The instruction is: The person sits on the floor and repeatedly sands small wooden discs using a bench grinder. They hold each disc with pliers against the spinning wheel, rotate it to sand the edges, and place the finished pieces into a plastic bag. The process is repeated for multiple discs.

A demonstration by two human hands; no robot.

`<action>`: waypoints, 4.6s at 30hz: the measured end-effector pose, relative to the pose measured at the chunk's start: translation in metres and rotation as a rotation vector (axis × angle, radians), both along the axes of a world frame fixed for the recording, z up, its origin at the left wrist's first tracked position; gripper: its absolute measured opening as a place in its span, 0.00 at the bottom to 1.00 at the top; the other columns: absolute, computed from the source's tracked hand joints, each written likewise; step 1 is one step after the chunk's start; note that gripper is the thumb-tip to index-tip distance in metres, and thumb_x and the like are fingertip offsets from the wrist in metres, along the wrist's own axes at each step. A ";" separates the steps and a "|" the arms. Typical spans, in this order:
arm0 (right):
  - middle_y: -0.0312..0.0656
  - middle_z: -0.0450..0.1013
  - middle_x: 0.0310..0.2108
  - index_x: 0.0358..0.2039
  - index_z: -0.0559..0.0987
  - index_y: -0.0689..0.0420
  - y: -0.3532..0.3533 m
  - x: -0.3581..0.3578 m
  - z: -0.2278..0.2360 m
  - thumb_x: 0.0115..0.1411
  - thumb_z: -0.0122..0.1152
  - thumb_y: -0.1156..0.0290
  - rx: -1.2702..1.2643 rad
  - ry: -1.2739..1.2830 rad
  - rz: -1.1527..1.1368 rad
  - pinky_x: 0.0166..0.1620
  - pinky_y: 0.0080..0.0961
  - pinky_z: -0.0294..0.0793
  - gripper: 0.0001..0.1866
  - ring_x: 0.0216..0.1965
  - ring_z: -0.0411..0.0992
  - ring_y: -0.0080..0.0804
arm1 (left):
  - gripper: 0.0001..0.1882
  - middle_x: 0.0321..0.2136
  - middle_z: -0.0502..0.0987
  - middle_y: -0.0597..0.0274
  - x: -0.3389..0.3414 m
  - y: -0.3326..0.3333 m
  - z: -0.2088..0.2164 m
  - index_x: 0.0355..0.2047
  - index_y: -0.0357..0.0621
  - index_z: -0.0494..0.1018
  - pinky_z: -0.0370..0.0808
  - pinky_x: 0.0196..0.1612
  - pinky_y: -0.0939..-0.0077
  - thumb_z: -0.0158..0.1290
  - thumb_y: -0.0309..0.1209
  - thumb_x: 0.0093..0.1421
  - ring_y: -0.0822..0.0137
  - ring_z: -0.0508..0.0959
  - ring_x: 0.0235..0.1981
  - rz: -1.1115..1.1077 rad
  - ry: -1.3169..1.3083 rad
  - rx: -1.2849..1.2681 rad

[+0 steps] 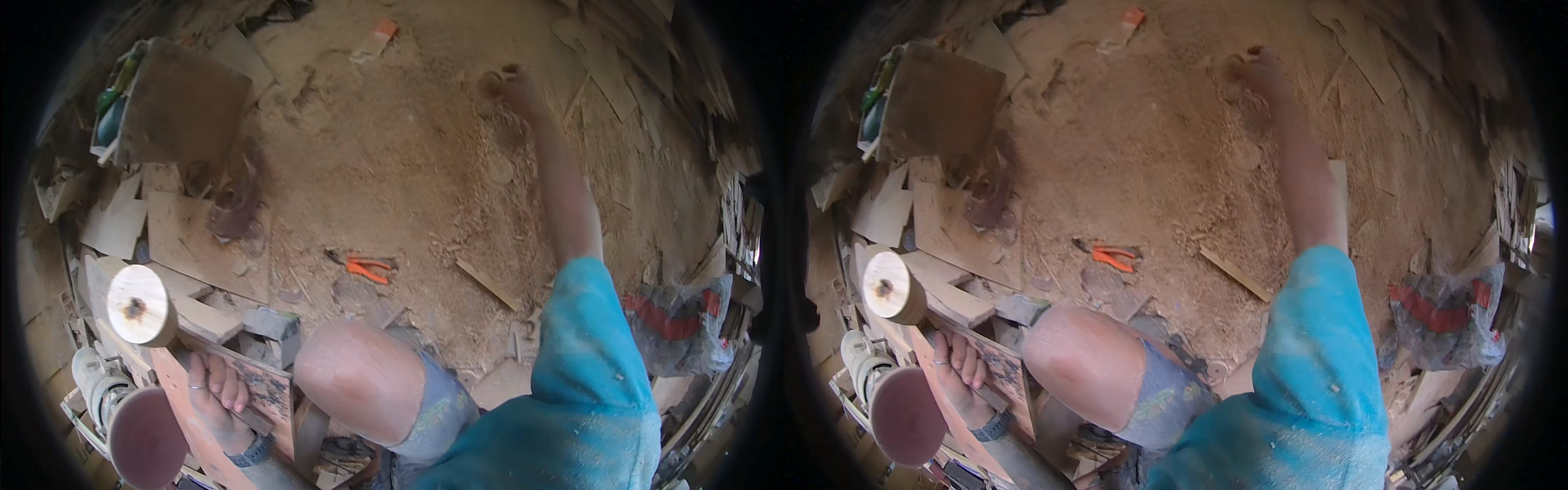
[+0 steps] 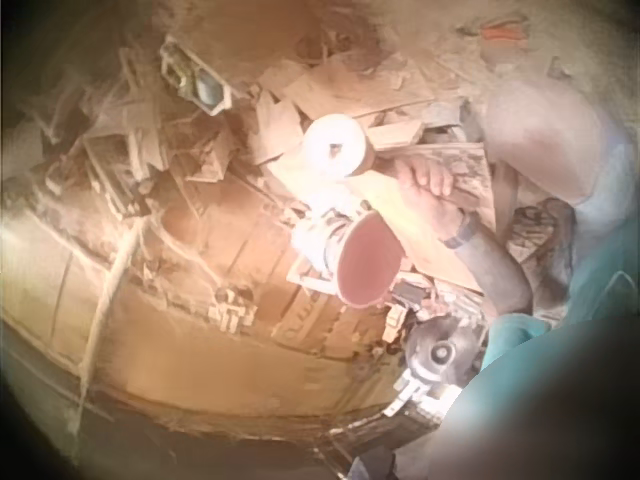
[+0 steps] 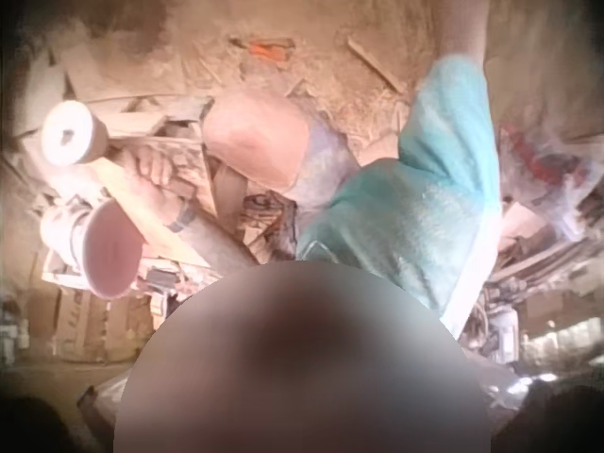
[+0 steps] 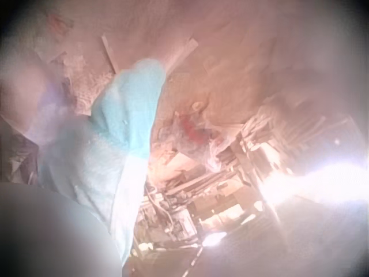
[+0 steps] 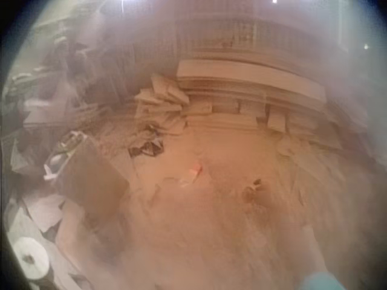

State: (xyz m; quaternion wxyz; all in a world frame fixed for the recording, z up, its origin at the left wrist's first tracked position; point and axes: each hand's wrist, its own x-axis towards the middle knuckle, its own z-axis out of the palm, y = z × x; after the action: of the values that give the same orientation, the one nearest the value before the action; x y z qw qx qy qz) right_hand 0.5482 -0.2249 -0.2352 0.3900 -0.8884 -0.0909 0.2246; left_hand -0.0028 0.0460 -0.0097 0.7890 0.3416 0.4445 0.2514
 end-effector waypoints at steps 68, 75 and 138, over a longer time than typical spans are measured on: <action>0.40 0.74 0.30 0.59 0.66 0.61 0.167 -0.571 0.303 0.67 0.54 0.65 0.566 0.525 1.161 0.30 0.23 0.69 0.23 0.26 0.69 0.22 | 0.11 0.17 0.60 0.74 -0.212 -0.114 0.049 0.32 0.51 0.61 0.60 0.13 0.81 0.50 0.38 0.68 0.79 0.60 0.12 0.654 0.162 0.191; 0.52 0.75 0.23 0.34 0.75 0.63 0.291 -0.580 0.267 0.55 0.56 0.66 0.537 -0.048 1.143 0.35 0.38 0.75 0.13 0.27 0.77 0.44 | 0.13 0.18 0.60 0.72 -0.211 -0.021 0.012 0.32 0.47 0.61 0.62 0.13 0.79 0.51 0.39 0.68 0.77 0.61 0.12 0.602 0.178 0.366; 0.52 0.78 0.29 0.33 0.81 0.56 0.394 -0.562 0.227 0.55 0.61 0.64 0.632 -0.540 1.194 0.40 0.45 0.77 0.10 0.34 0.77 0.53 | 0.11 0.14 0.60 0.72 -0.184 0.021 0.001 0.33 0.42 0.64 0.59 0.11 0.77 0.48 0.35 0.69 0.78 0.58 0.10 0.631 0.170 0.128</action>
State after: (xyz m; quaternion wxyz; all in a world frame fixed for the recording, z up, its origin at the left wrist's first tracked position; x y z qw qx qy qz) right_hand -0.0137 0.1690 -0.0085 0.4030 -0.5567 -0.7137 0.1352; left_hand -0.1868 0.0666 -0.0087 0.6093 0.2556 0.5761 0.4812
